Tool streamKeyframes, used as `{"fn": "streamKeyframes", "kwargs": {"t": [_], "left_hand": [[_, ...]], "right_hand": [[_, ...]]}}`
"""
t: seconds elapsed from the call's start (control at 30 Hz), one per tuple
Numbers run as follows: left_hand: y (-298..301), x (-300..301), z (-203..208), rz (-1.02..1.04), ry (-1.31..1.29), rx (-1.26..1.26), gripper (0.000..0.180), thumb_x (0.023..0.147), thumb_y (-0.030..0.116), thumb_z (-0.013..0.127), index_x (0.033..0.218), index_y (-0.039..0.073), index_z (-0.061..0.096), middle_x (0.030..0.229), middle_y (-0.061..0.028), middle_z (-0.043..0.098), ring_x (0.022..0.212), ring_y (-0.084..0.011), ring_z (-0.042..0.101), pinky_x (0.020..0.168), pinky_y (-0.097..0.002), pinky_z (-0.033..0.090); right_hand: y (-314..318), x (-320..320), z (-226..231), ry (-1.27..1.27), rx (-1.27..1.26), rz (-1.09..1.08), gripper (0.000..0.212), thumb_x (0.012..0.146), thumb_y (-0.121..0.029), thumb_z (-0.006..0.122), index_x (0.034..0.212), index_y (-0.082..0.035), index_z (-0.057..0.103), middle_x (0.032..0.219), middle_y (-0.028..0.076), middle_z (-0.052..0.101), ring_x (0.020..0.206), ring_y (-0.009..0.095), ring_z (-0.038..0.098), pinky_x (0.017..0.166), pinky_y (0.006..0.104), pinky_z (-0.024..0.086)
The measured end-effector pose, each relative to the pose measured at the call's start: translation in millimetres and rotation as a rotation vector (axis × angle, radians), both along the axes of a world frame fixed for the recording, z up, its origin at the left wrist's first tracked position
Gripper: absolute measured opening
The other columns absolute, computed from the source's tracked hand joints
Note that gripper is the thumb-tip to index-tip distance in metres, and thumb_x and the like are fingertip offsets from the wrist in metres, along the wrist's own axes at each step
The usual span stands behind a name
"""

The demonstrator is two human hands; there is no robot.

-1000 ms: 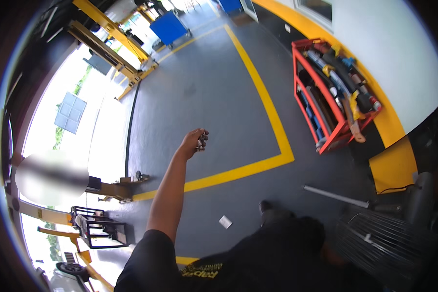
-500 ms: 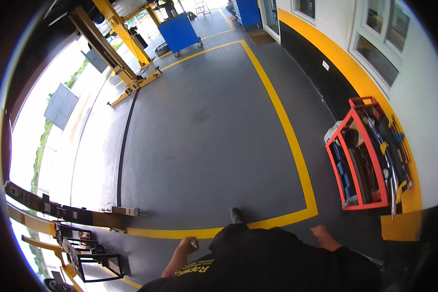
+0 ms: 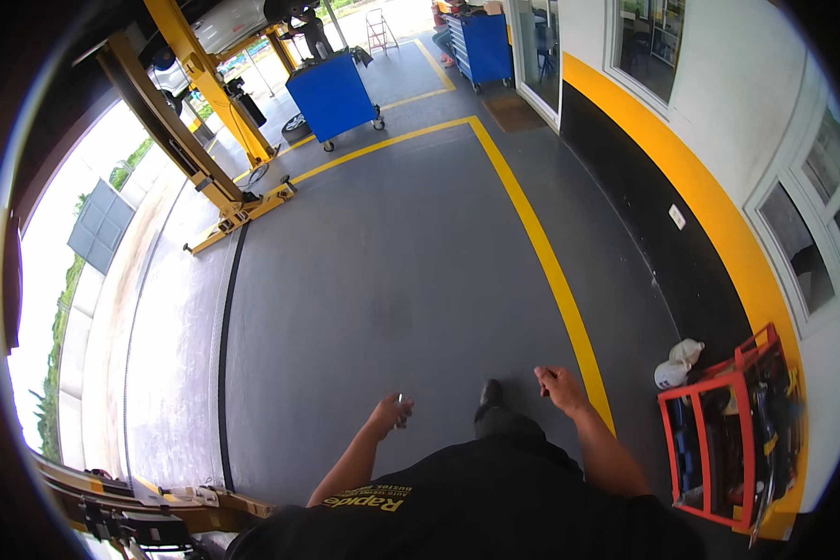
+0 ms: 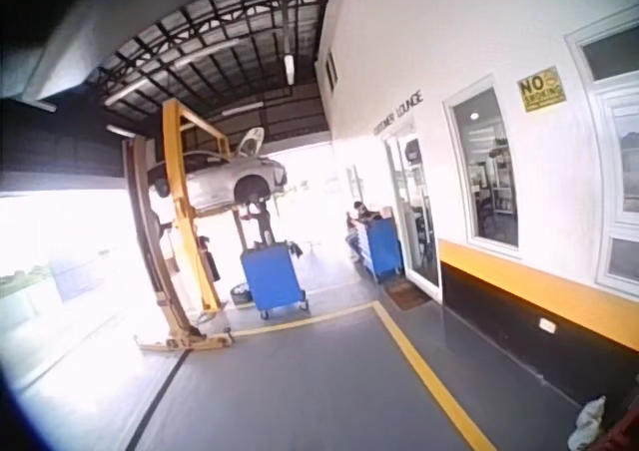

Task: The person selects sockets and a ratchet from a tool chest, then sits under a lifted vehicle to loosen and tighten bolts on the suspension using a ratchet and wrench.

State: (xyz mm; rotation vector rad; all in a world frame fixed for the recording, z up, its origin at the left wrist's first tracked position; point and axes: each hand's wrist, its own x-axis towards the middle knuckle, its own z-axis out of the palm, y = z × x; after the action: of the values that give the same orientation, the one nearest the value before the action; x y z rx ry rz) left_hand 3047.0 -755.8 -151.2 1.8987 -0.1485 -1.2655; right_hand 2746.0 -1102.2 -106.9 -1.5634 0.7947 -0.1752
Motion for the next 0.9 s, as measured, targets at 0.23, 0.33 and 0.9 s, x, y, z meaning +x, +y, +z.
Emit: {"fn": "streamKeyframes", "kwargs": {"t": [0.23, 0.33, 0.9], "left_hand": [[135, 199, -93, -0.601, -0.355, 0.252, 0.025, 0.1, 0.024, 0.072, 0.123, 0.015, 0.067, 0.107, -0.0038, 0.071, 0.095, -0.0239, 0.067, 0.083, -0.045, 0.059], [103, 294, -117, -0.732, -0.614, 0.434, 0.027, 0.102, 0.026, 0.067, 0.127, 0.015, 0.068, 0.116, -0.0043, 0.072, 0.104, -0.0263, 0.068, 0.089, -0.0462, 0.058], [-750, 1085, -23, 0.067, -0.132, -0.111, 0.047, 0.093, 0.017, 0.079, 0.134, 0.005, 0.062, 0.105, -0.0091, 0.066, 0.082, -0.0191, 0.066, 0.067, -0.0345, 0.06]], "right_hand": [[-200, 314, 49, -0.031, 0.276, 0.093, 0.04, 0.108, -0.042, 0.057, 0.083, -0.01, 0.056, 0.074, 0.002, 0.056, 0.07, 0.014, 0.061, 0.07, 0.0315, 0.051], [-325, 429, 50, -0.033, 0.195, -0.068, 0.027, 0.109, -0.033, 0.054, 0.1, -0.008, 0.058, 0.077, 0.002, 0.058, 0.072, 0.016, 0.063, 0.07, 0.0314, 0.052], [-660, 784, -128, 0.645, 0.343, -0.125, 0.034, 0.106, -0.027, 0.058, 0.125, 0.001, 0.063, 0.108, 0.016, 0.069, 0.093, 0.029, 0.069, 0.081, 0.0437, 0.056]]}}
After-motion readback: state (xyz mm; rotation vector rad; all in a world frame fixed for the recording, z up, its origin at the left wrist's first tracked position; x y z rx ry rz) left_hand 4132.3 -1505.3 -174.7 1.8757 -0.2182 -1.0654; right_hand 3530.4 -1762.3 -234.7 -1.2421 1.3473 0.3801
